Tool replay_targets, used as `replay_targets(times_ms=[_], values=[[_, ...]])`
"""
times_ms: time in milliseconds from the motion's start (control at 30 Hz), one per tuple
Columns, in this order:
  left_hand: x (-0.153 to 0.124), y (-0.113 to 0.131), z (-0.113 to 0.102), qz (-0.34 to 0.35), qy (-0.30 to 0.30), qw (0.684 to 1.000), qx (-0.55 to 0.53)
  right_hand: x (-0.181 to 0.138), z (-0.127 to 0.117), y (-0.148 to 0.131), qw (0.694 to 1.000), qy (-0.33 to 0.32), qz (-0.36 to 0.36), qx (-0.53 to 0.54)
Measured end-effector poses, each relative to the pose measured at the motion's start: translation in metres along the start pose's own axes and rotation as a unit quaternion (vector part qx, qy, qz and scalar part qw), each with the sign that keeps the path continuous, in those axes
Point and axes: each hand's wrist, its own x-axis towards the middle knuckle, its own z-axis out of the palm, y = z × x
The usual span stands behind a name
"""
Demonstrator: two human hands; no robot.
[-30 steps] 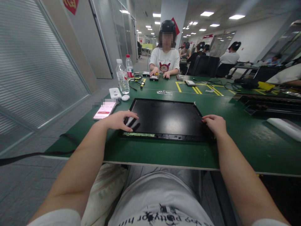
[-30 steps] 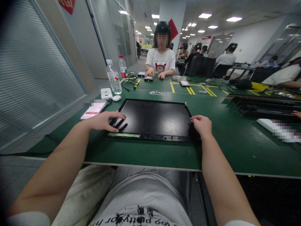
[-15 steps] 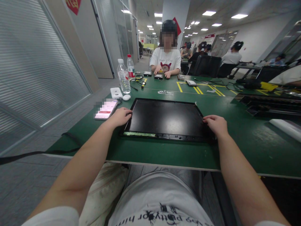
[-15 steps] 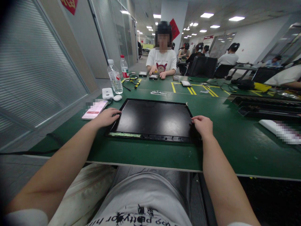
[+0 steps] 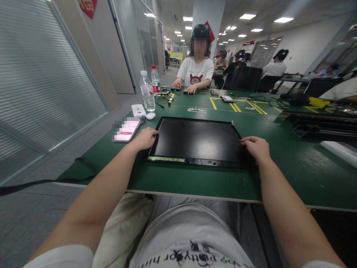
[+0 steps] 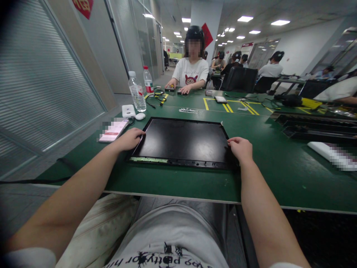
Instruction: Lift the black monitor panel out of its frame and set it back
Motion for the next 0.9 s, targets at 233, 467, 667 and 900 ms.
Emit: replay_targets(times_ms=[233, 467, 667, 900], values=[[0.0019, -0.0023, -0.0003, -0.012, -0.004, 1.000, 0.003, 0.0040, 0.0017, 0.0069, 1.000, 0.004, -0.015, 0.001], [0.0029, -0.0011, -0.0026, -0.018, -0.020, 0.999, 0.018, 0.0037, 0.0031, 0.0063, 0.998, 0.009, -0.038, -0.046], [0.0007, -0.0011, -0.0050, -0.016, -0.005, 1.000, -0.001, 0.0013, 0.0039, 0.0039, 0.992, 0.000, -0.063, -0.114], [-0.0031, -0.0042, -0.0049, -0.090, 0.020, 0.990, -0.104, 0.0051, 0.0046, 0.0074, 0.997, 0.011, -0.051, -0.055]])
